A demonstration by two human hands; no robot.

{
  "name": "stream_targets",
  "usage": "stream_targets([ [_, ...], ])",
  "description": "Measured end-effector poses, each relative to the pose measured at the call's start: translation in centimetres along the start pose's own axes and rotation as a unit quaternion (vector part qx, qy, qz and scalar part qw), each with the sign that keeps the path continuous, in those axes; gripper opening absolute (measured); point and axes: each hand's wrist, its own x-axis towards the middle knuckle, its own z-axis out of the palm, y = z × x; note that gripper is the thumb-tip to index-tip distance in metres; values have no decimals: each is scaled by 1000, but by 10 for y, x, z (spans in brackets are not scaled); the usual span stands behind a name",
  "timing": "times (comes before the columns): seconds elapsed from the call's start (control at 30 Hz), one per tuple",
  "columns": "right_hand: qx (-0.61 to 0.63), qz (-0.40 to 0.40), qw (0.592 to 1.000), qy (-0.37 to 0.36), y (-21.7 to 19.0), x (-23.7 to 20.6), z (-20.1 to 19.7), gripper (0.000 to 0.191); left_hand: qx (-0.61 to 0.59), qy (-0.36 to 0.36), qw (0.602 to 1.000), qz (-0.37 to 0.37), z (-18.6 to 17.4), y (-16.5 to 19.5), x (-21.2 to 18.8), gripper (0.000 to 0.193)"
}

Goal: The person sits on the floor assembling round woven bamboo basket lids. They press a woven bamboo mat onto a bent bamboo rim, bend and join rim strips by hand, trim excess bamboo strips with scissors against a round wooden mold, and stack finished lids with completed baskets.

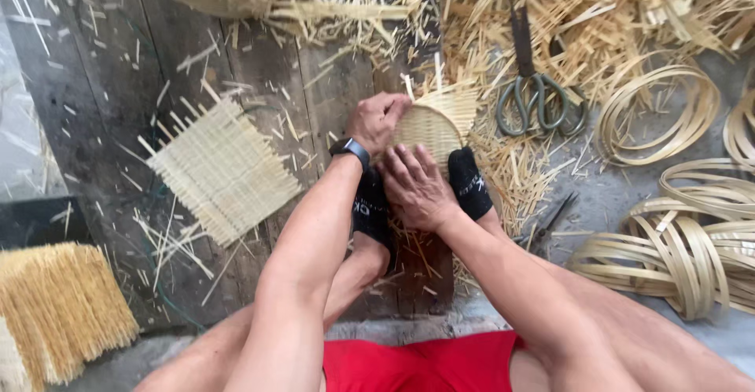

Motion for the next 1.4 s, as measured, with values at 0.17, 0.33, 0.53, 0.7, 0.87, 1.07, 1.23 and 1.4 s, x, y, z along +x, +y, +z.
stream_targets([
  [0.17,79,69,989,106,72,7,-23,40,-11,-23,999,-39,3,14,-10,38],
  [0.33,230,441,844,-201,117,60,18,55,-18,4,998,-55,5,5,12,36],
  [0.53,209,366,902,-90,126,49,17,55,-35,6,998,-55,20,5,16,37],
  [0.7,164,289,942,55,140,12,-90,34,-26,-49,996,73,-2,27,-7,48],
  [0.87,-109,335,875,-331,168,-67,-247,44,16,15,993,115,-26,79,-70,48],
  [1.07,61,414,879,-228,192,-131,-199,30,253,52,907,333,11,78,-162,27],
  [1.23,72,394,913,-81,198,-136,-64,45,323,36,905,273,15,31,-198,20],
  [1.4,15,430,902,-29,218,-104,-20,75,224,221,949,26,52,49,-141,67],
])
